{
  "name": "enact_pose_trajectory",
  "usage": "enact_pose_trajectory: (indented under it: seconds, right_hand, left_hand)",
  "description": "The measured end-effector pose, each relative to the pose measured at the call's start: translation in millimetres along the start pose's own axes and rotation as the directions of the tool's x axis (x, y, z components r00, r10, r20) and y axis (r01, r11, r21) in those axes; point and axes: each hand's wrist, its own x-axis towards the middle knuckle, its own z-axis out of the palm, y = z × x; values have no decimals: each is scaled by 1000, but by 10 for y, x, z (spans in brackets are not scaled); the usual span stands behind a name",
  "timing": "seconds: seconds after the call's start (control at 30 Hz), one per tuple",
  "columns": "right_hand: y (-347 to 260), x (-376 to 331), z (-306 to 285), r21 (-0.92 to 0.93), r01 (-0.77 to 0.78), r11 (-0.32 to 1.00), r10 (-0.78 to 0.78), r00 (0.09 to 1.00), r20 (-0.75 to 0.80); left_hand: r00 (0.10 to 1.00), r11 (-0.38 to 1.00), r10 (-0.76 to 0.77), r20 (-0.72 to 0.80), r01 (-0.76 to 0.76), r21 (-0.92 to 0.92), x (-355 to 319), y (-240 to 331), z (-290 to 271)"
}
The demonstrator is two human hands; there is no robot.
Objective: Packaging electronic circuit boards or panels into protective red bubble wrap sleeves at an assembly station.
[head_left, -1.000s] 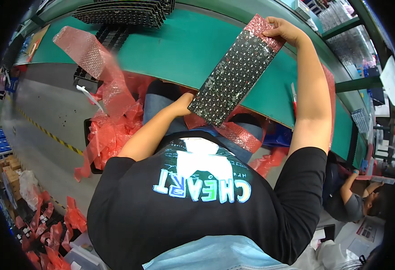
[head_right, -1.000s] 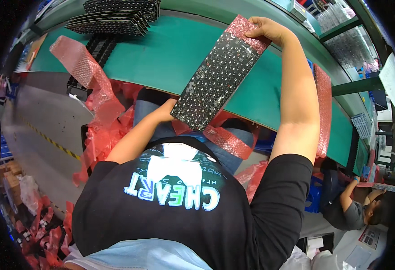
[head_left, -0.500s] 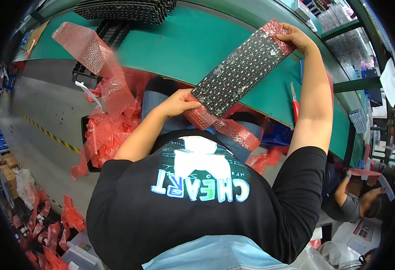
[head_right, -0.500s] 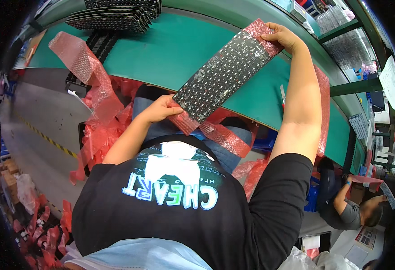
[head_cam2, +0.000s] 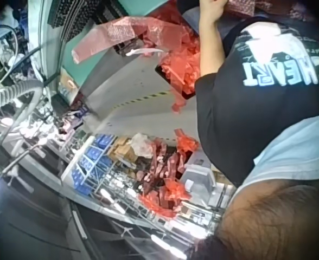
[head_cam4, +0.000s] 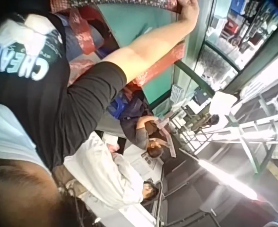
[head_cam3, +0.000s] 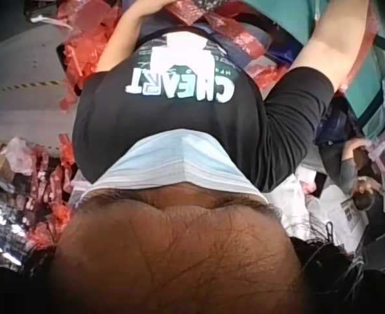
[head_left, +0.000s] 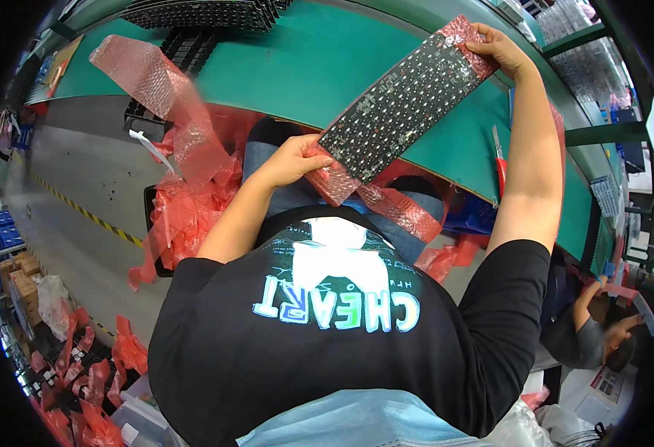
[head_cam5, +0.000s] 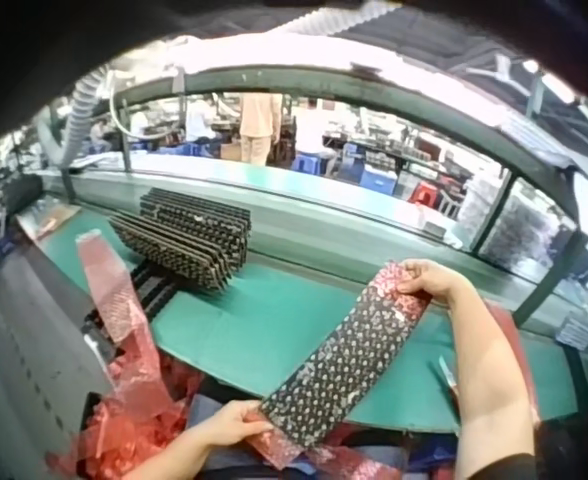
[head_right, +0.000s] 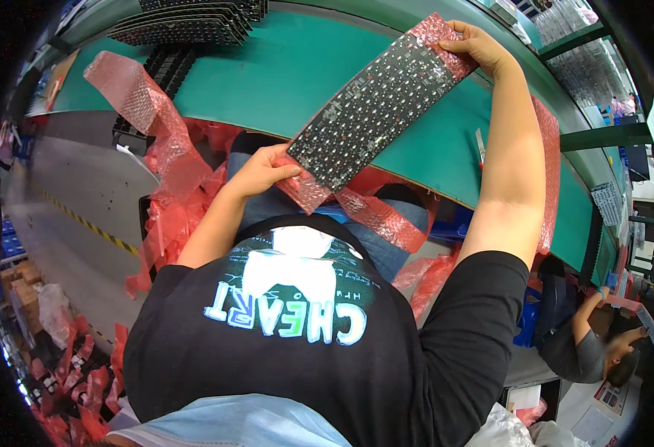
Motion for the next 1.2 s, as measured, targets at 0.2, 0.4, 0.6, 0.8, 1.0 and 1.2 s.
enact_pose_trajectory:
  seconds: [0.2,0.4,0.6,0.8,1.0,1.2]
  right_hand:
    - [-38,-58,-31,-66,15,998,-17,999,-37]
    - [-235,-223,-123,-144,77,987,-93,990,-109]
    - [-698,-360,-298,-237,-29,971,-44,954,-296]
    - [-1170,-627,-654,-366,209,907,-317,910,-266]
    - [-1671,-1016,-685,-657,601,455,-723,680,121]
    - [-2234,-1266,132,-858,-55,511,-569,727,-386]
  left_hand:
    - [999,997,-42,35,44,-67,-64,-89,20]
    - [970,973,-188,153,163,162,-305,-117,-95]
    - [949,958,-164,267,89,271,-463,104,-47]
    - [942,979,-108,318,46,197,-391,168,6]
    - [948,946,-70,310,-35,321,-197,200,64]
    - [953,977,-12,304,-54,209,25,266,235]
